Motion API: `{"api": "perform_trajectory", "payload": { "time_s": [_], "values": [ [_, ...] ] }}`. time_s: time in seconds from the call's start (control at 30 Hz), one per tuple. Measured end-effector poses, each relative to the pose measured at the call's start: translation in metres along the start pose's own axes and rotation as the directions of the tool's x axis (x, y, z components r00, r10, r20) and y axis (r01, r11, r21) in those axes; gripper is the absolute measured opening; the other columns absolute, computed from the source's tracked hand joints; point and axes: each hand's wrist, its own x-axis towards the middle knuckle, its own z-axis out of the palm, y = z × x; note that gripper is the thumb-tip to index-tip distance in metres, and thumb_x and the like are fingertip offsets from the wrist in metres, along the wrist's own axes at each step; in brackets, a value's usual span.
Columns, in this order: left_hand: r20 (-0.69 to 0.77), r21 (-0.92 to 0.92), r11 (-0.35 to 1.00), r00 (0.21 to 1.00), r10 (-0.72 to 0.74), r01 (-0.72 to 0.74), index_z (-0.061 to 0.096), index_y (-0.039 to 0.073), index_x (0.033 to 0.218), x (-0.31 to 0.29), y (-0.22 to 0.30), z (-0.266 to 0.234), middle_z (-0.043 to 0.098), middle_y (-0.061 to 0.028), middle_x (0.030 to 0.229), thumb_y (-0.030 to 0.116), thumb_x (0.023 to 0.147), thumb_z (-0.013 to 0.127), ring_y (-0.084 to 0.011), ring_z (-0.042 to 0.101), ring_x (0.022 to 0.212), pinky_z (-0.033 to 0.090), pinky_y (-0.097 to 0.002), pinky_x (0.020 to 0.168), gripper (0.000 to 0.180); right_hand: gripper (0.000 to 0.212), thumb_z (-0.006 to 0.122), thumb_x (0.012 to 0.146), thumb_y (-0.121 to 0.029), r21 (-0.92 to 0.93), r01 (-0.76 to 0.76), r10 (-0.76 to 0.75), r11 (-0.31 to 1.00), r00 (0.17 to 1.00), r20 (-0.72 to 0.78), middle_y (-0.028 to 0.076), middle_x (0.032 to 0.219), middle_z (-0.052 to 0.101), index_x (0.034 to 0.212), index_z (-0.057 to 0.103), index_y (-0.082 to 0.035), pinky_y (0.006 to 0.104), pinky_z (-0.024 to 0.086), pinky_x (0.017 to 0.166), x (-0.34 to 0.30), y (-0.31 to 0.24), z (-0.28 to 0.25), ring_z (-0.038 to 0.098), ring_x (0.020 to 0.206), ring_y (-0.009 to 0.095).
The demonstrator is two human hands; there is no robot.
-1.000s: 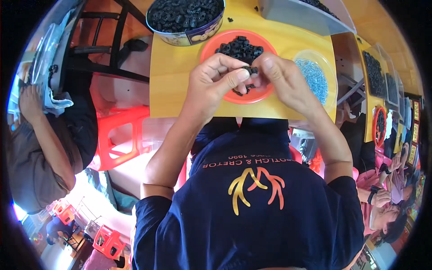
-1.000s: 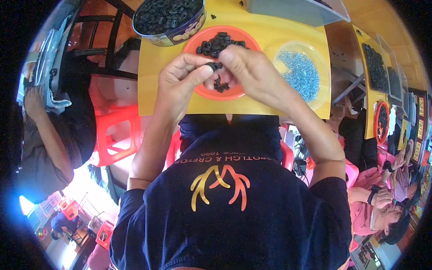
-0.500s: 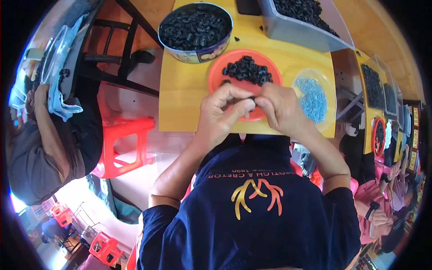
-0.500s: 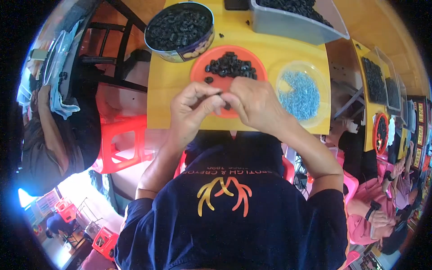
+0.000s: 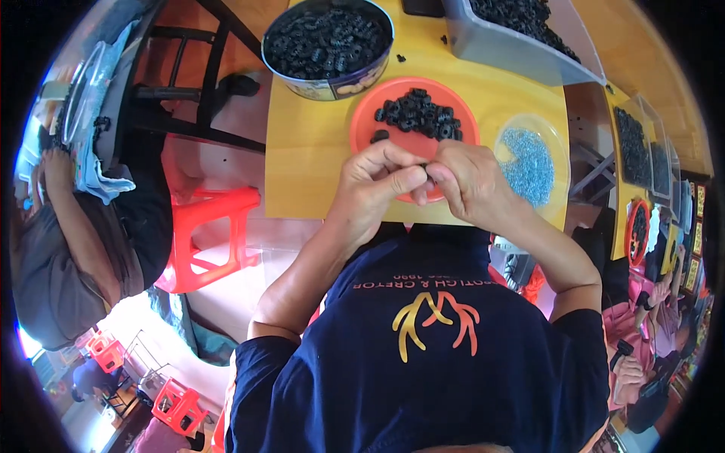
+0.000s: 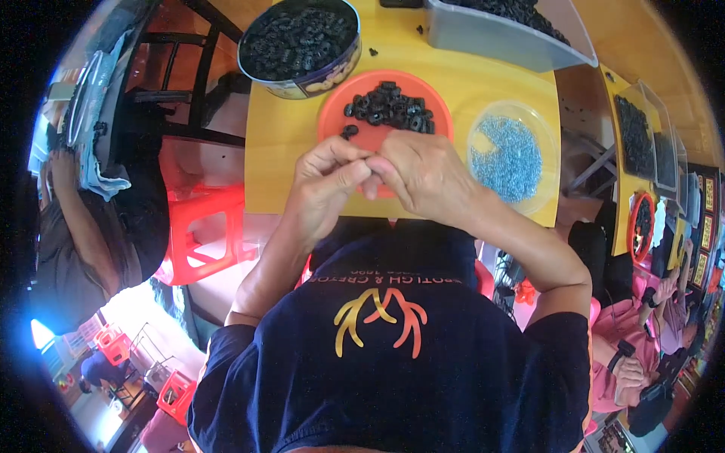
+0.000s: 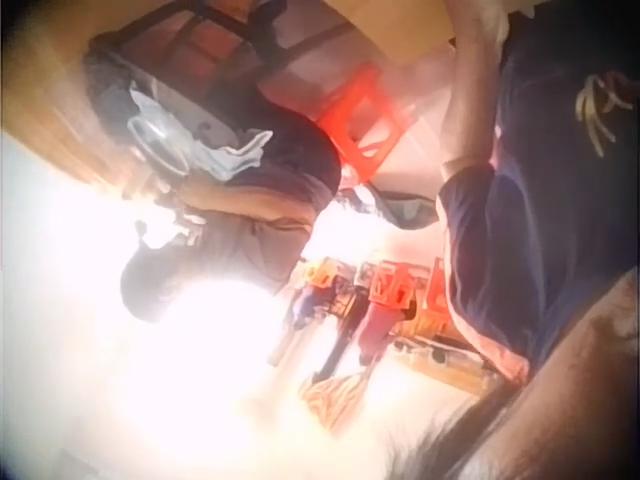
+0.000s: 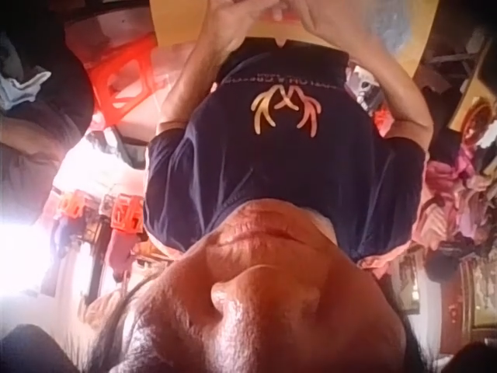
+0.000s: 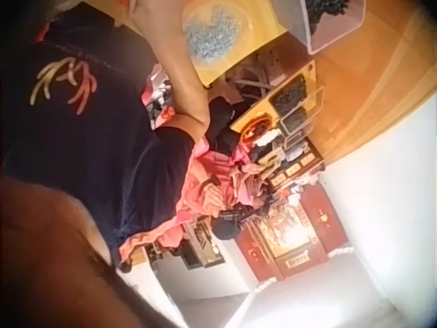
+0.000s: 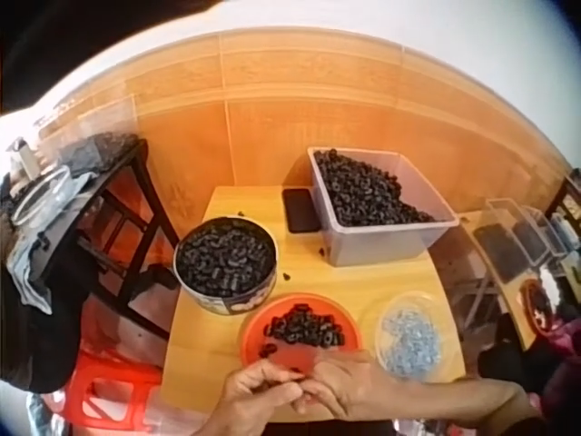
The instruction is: The person assembles small black plastic components by hand, inserting small pins into the pieces taken from a plate on the table.
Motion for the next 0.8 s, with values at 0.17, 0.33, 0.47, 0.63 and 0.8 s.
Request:
{"api": "perform_trajectory", "payload": {
  "time_s": [0.17,0.33,0.47,0.63,0.8],
  "values": [
    [-0.025,0.140,0.989,0.998,0.057,-0.053,0.060,0.001,0.098,0.007,0.002,0.005,0.067,-0.0090,0.087,0.003,0.090,0.064,-0.0139,0.065,0.075,0.053,-0.0266,0.071,0.009,0.041,0.041,0.103,-0.034,0.402,-0.416,0.381,0.816,0.909,0.169,0.010,0.069,0.057,0.084,0.052,0.001,0.0322,0.048,0.060,-0.005,0.004,-0.005,0.057,0.061,0.019],
    [-0.069,0.298,0.953,0.995,0.071,-0.047,0.058,-0.001,0.103,0.005,0.008,0.011,0.065,-0.0075,0.089,0.000,0.090,0.062,-0.0122,0.064,0.077,0.052,-0.0248,0.072,0.014,0.040,0.041,0.103,-0.033,0.456,-0.473,0.449,0.754,0.878,0.167,0.011,0.069,0.054,0.086,0.053,0.001,0.0324,0.047,0.059,-0.015,0.011,-0.012,0.056,0.063,0.019],
    [-0.098,0.382,0.923,0.991,0.087,-0.043,0.059,-0.002,0.106,0.003,0.010,0.017,0.064,-0.0064,0.090,0.000,0.090,0.062,-0.0102,0.063,0.080,0.052,-0.0235,0.073,0.016,0.035,0.046,0.101,-0.030,0.346,-0.435,0.416,0.831,0.900,0.131,0.013,0.071,0.053,0.086,0.055,0.000,0.0354,0.046,0.058,-0.015,0.008,-0.011,0.057,0.064,0.026],
    [-0.086,0.389,0.921,0.995,0.057,-0.019,0.060,0.000,0.103,-0.001,0.004,0.016,0.065,-0.0050,0.090,0.003,0.090,0.064,-0.0091,0.063,0.081,0.051,-0.0230,0.072,0.014,0.028,0.056,0.094,-0.025,0.103,-0.193,0.187,0.976,0.980,0.067,0.016,0.069,0.051,0.079,0.052,-0.002,0.0429,0.044,0.056,-0.015,0.012,-0.006,0.056,0.066,0.037],
    [-0.040,0.353,0.936,0.999,0.000,0.014,0.060,0.000,0.100,0.000,0.004,0.011,0.065,-0.0049,0.087,0.005,0.090,0.065,-0.0087,0.062,0.077,0.050,-0.0230,0.069,0.012,0.028,0.055,0.095,-0.023,0.104,-0.138,0.131,0.985,0.989,0.068,0.014,0.066,0.049,0.076,0.051,-0.003,0.0428,0.044,0.055,-0.014,0.012,-0.005,0.054,0.061,0.035]
  ]
}}
